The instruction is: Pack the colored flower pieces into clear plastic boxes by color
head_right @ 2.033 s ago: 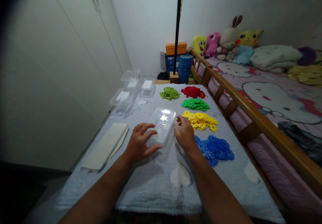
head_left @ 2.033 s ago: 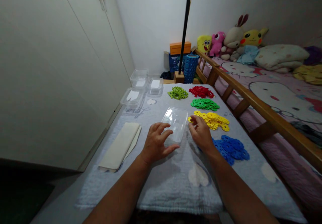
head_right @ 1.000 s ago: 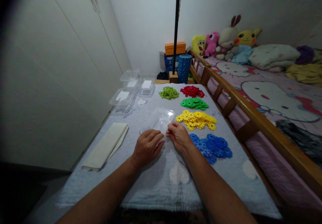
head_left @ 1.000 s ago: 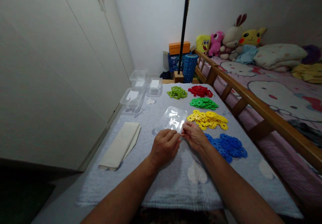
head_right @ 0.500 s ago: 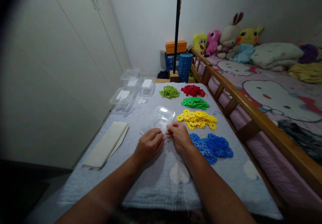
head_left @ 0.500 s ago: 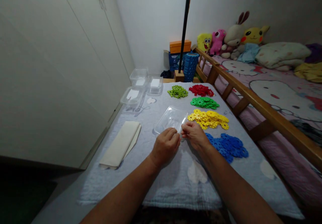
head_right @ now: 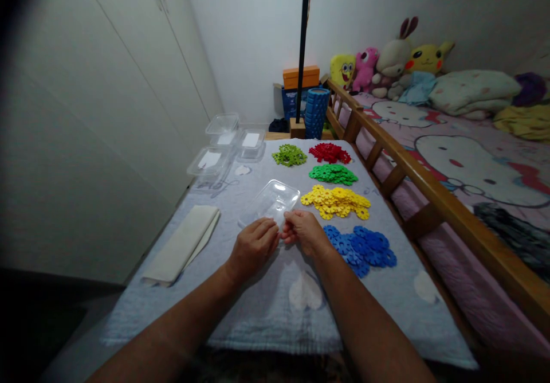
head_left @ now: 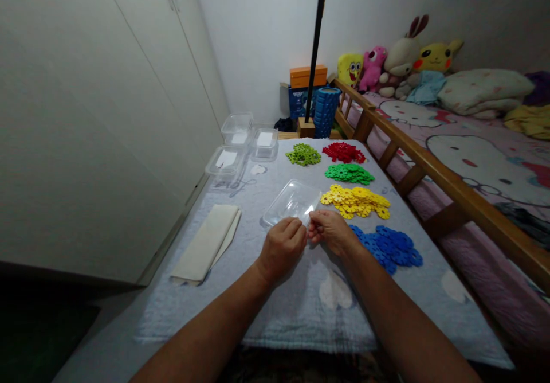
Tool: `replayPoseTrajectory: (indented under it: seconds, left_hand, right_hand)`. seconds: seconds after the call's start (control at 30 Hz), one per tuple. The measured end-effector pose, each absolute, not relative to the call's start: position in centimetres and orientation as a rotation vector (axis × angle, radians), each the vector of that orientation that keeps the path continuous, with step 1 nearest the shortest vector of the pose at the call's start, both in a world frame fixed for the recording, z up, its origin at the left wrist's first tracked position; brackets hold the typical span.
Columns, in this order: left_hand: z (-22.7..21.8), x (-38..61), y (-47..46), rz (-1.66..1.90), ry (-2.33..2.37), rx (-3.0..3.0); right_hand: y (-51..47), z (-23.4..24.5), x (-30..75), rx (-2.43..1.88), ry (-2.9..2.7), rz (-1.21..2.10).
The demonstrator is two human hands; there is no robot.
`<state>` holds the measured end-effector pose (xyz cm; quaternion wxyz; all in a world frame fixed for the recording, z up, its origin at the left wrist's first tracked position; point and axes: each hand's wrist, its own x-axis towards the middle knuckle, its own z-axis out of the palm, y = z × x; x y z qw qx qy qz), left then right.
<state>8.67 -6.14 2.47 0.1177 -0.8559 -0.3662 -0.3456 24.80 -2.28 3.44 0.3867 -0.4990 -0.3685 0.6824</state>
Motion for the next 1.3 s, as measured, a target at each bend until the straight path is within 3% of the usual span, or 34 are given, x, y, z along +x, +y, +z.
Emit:
replayPoseTrajectory:
  seconds: [0.13, 0.67, 1.1, 1.3]
  left_hand:
    - [2.5, 8.6, -6.2, -1.012, -1.073, -2.505]
    - [2.3, 8.9, -6.7, -0.965, -1.111, -2.481]
    - [2.7, 8.6, -6.7, -0.999, -1.121, -2.504]
    - [3.1, 7.6, -6.5, -1.073, -1.024, -2.599]
  right_hand:
    - [-2.7, 3.5, 24.6, -1.275, -1.060, 1.781]
    - [-3.0, 2.8, 24.5, -1.399, -1.257, 1.399]
    - [-2.7, 3.0, 24.6, -1.378, -1.186, 1.546]
    - [-1.5, 3.2, 25.4, -1.431, -1.091, 1.457]
